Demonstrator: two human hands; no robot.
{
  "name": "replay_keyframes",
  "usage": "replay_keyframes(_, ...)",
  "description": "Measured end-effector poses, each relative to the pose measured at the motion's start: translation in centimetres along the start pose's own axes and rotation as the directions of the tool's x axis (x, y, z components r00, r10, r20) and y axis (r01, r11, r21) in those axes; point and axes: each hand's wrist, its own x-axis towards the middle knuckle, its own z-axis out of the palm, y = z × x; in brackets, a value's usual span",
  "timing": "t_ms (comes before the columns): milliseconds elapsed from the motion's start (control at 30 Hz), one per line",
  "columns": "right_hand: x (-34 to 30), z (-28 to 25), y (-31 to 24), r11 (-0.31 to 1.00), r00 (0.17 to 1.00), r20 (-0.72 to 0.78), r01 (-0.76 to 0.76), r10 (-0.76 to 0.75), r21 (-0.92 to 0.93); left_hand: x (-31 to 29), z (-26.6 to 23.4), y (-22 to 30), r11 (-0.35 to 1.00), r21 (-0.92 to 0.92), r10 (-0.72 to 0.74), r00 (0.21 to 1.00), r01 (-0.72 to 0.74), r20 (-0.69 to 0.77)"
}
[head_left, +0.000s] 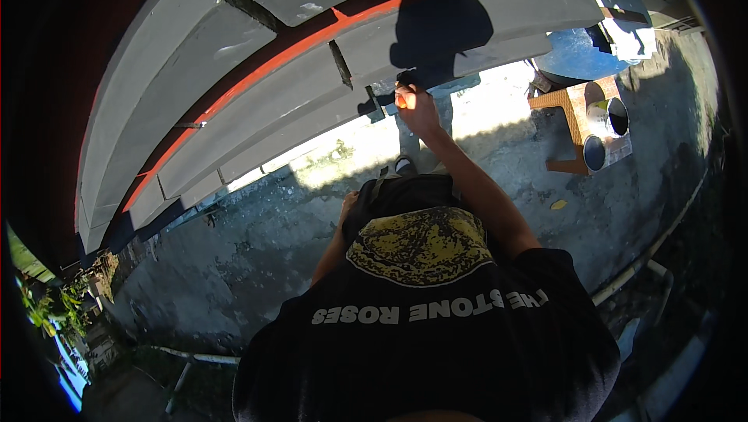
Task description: Painting the edge of an outdoor concrete structure with black paint using a brush.
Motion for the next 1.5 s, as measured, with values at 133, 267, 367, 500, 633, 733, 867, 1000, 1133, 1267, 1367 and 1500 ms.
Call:
replay_keyframes(133,0.2,3.2,-3.7,0.993,0.998,0.05,0.036,-0.042,0.115,0.6,-0.3,0.7,1.0,-0.009,0.008,1.0,-0.008,-0.001)
replay_keyframes(267,3.4,-4.5,1.7,0.871,0.926,0.048,-0.37,0.375,0.324,1.0,-0.9,0.7,0.999,-0.034,0.002,1.0,-0.002,-0.012)
replay_keyframes(367,6.0,-10.9,7.0,0.948,0.936,-0.186,-0.271,0.3,0.165,0.8,-1.1,-0.1,0.998,-0.058,-0.019,1.0,0.018,-0.02)
replay_keyframes(500,8.5,-12.9,8.5,0.899,0.92,-0.284,-0.346,0.269,-0.269,-0.4,-0.5,-1.4,0.995,-0.088,-0.054,0.998,0.053,-0.013)
replay_keyframes(633,7.1,-6.4,2.7,0.945,0.977,-0.1,-0.209,0.189,-0.25,-1.5,0.5,-2.2,0.988,-0.13,-0.085,0.996,0.086,0.01)
replay_keyframes(733,3.8,1.2,-4.0,0.908,0.905,-0.188,0.33,-0.382,-0.257,-1.9,0.6,-1.6,0.979,-0.169,-0.107,0.994,0.112,0.036)
replay_keyframes(867,3.2,3.0,-4.9,0.924,0.993,0.12,-0.054,0.009,0.379,-1.7,-0.4,0.6,0.908,-0.382,-0.135,0.983,0.172,0.123)
replay_keyframes(1000,5.1,-5.2,3.3,0.972,0.967,-0.161,-0.17,0.196,0.161,-0.7,-0.8,2.2,0.947,-0.213,-0.254,0.967,0.241,-0.032)
replay_keyframes(1133,5.3,-14.1,11.6,0.984,0.882,-0.456,-0.167,0.12,-0.065,2.3,-0.9,-0.3,0.981,-0.124,-0.15,0.989,0.151,0.015)
replay_keyframes(1267,0.1,-22.2,18.3,0.912,0.646,-0.709,-0.41,0.283,-0.011,4.5,-0.1,-3.7,0.983,0.04,0.178,0.982,-0.18,0.056)
replay_keyframes(1367,-10.0,-25.9,21.1,0.836,0.618,-0.706,-0.545,0.347,-0.066,6.3,0.7,-4.0,0.929,0.074,0.353,0.928,-0.362,0.118)
replay_keyframes(1500,-22.2,-25.8,22.3,0.622,0.403,-0.598,-0.754,0.693,0.212,7.9,2.3,-0.5,0.99,0.024,-0.139,0.989,0.138,0.06)
